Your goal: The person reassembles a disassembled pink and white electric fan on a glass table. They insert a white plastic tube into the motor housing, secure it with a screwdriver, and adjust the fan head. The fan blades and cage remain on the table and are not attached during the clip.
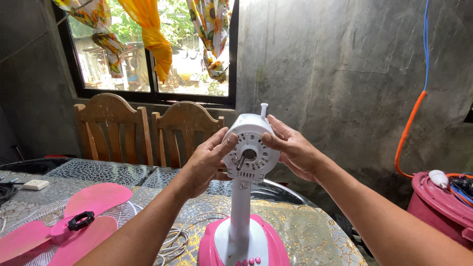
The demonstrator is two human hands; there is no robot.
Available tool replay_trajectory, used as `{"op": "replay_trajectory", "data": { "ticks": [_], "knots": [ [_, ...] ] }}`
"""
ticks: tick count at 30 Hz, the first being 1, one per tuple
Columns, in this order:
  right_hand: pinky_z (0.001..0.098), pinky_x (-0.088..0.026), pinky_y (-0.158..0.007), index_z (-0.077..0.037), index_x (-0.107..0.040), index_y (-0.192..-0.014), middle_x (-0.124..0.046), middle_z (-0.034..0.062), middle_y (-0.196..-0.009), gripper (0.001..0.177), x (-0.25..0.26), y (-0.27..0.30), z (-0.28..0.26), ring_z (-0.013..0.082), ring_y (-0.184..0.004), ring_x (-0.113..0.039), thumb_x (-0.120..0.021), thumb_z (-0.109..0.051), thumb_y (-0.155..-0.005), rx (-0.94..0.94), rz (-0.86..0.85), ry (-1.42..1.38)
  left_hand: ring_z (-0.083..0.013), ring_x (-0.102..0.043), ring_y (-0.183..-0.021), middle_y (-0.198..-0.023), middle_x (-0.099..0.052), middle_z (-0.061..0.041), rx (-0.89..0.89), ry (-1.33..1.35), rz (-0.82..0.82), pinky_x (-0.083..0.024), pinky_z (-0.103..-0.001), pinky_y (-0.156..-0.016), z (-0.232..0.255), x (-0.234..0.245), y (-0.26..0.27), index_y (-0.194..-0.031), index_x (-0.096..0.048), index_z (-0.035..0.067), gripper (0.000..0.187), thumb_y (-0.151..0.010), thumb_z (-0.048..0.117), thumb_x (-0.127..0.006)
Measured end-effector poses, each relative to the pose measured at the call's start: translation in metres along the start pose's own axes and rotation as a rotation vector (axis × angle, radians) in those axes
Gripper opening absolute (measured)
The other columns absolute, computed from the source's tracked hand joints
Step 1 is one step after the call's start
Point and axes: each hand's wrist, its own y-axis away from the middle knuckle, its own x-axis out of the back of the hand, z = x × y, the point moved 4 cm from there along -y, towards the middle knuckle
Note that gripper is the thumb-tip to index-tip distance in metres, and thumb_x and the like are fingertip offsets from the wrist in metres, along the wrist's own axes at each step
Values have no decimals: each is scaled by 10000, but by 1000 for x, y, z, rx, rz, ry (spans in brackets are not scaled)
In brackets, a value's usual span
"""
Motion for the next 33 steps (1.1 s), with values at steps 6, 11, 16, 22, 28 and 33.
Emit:
{"op": "replay_trajectory", "data": {
  "ticks": [6,11,16,22,28,33],
  "knots": [
    [668,-400,-1119,-144,-144,-1610,-378,172,-1597,1311,-2,24,22,386,-1442,-430,-693,-786,-607,-74,-24,-187,-378,-701,-1167,-1354,-622,-192,56,-47,26,-576,-642,-930,6,-3,2,-1583,-239,226,949,-799,674,-533],
    [616,-458,-1077,-197,-328,-1586,-544,155,-1453,1115,-20,39,41,316,-1357,-523,-730,-682,-666,-101,18,-152,-353,-668,-1176,-1339,-607,-195,66,-84,0,-582,-654,-925,11,-11,5,-1583,-310,227,856,-839,600,-509],
    [557,-517,-1000,-183,-408,-1550,-641,125,-1342,995,-21,32,40,271,-1278,-606,-743,-600,-711,-67,96,-94,-357,-694,-1180,-1336,-620,-195,84,-36,104,-586,-594,-866,15,-10,-2,-1607,-148,262,950,-816,594,-555],
    [518,-555,-992,-172,-390,-1560,-651,144,-1339,987,-25,35,41,264,-1247,-632,-734,-563,-721,-75,142,-109,-308,-689,-1176,-1316,-623,-149,93,-62,111,-580,-594,-882,8,-9,-2,-1603,-156,300,970,-784,638,-553],
    [464,-583,-918,-133,-277,-1587,-592,181,-1424,997,-24,33,28,297,-1200,-680,-740,-472,-772,142,289,-63,-312,-729,-1080,-1215,-693,-169,31,-123,101,-613,-557,-896,7,-6,-2,-1605,-301,298,940,-780,696,-514],
    [432,-591,-903,-117,-297,-1581,-604,183,-1401,931,-28,37,26,272,-1154,-712,-702,-451,-813,155,346,-26,-286,-759,-1042,-1225,-704,-164,-36,-116,176,-623,-498,-819,12,-3,-7,-1585,-299,271,895,-807,590,-605]
  ]
}}
